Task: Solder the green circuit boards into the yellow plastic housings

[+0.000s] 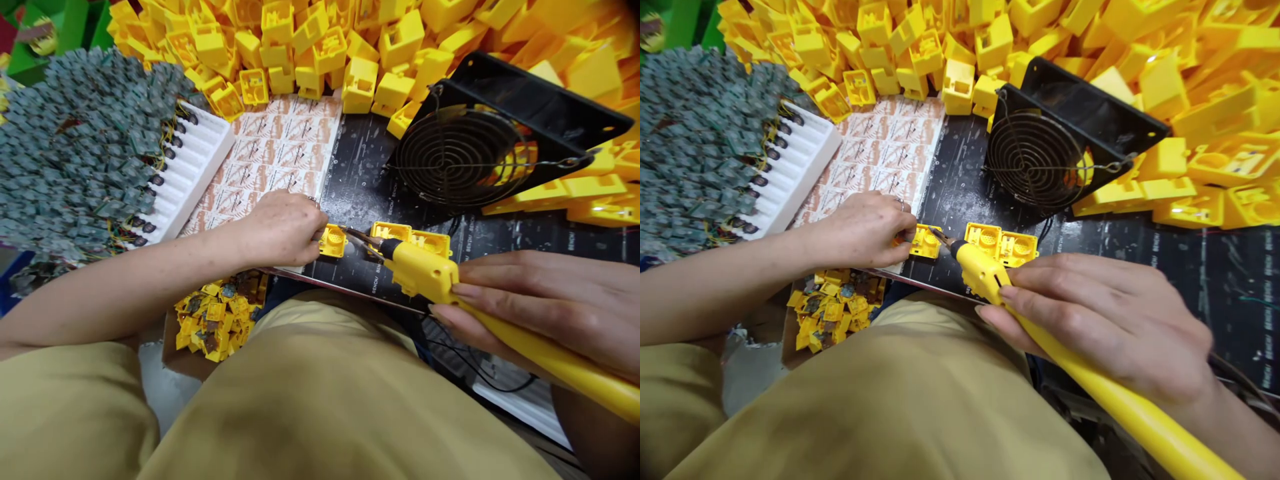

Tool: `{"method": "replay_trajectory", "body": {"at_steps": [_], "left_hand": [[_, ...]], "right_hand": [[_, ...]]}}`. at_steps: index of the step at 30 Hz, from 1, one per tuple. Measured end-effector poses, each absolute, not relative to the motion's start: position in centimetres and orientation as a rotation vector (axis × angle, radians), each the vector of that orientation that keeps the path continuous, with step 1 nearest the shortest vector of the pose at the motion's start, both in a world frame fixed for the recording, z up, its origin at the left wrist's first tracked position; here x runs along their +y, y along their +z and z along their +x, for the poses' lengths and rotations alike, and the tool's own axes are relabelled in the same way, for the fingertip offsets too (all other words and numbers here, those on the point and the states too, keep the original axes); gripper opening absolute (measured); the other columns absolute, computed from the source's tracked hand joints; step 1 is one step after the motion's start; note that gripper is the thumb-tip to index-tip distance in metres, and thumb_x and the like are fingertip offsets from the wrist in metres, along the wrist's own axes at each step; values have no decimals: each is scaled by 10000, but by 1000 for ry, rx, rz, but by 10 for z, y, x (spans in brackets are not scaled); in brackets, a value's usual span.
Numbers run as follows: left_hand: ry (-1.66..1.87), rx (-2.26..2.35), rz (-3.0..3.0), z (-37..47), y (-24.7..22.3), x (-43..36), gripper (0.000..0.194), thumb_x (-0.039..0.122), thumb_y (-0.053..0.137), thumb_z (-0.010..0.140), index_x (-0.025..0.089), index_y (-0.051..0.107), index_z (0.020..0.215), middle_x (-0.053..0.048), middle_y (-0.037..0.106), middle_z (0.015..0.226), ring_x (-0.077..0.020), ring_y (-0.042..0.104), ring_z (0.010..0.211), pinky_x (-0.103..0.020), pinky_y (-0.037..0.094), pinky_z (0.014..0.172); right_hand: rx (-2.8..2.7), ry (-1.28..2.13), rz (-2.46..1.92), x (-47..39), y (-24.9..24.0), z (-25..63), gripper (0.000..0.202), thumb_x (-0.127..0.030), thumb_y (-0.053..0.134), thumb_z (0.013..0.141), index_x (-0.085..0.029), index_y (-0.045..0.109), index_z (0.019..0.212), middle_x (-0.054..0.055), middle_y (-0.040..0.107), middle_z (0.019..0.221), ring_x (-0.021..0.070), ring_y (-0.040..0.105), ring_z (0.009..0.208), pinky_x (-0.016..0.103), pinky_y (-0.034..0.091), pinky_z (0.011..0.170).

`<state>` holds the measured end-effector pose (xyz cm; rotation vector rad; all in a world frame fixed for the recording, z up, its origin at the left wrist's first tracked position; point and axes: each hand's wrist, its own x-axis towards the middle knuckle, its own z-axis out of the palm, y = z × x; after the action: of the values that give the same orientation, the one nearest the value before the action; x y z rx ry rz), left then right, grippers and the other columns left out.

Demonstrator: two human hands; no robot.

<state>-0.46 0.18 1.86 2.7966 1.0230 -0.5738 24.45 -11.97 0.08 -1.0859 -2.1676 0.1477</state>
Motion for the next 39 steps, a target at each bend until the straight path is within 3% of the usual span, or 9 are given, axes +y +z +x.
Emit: {"method": "replay_trajectory", "body": {"at_steps": [5,12,18,25,27,30,34,39], "left_hand": [[-606,1029,2810,-3,20,0,205,278,531,787,187,715,797,-59,688,745,-200,615,728,-288,372,601],[-382,917,2802,-20,17,2,217,272,522,859,189,722,865,-46,716,834,-185,619,788,-301,423,729],[1,972,2876,-34,0,0,296,286,469,936,217,753,890,-50,739,919,-214,615,905,-383,414,891],[-4,1061,2822,-28,-5,-1,271,246,480,891,179,741,864,-58,736,822,-224,623,888,-416,397,934],[-64,1084,2820,-25,-3,0,292,258,461,890,168,736,849,-72,735,829,-231,629,874,-418,409,906],[-233,1103,2776,-18,3,4,263,248,483,848,172,734,826,-71,733,821,-224,642,829,-395,428,850],[-413,1106,2686,-10,10,12,235,237,521,803,188,746,848,-57,733,812,-212,653,782,-340,447,765],[-461,1093,2668,-8,12,17,243,247,528,805,189,753,875,-50,742,840,-196,667,786,-305,452,750]], "right_hand": [[-2206,190,-1158,-123,-2,248,66,-281,655,889,-253,623,939,13,697,816,128,679,765,282,566,727],[-2125,111,-1172,-124,-7,244,476,-308,629,912,-297,485,1365,-1,702,822,121,673,722,235,551,681],[-2106,128,-1158,-122,-13,239,430,-333,590,937,-269,493,1351,28,712,827,133,686,713,224,557,626],[-2106,17,-1129,-118,-16,235,534,-256,651,894,-247,466,1395,43,723,841,138,694,698,207,573,606],[-2096,38,-1097,-117,-15,233,514,-224,668,877,-226,495,1361,49,722,849,138,694,697,213,586,621],[-2061,132,-997,-116,-14,230,348,-174,698,846,-173,579,1173,40,700,780,119,683,687,198,590,659],[-2066,186,-968,-112,-15,226,163,-184,703,849,-167,581,955,29,669,736,94,666,690,191,582,684],[-2115,104,-930,-103,-12,220,173,-183,740,820,-173,567,827,5,649,679,77,649,645,170,571,659]]}}
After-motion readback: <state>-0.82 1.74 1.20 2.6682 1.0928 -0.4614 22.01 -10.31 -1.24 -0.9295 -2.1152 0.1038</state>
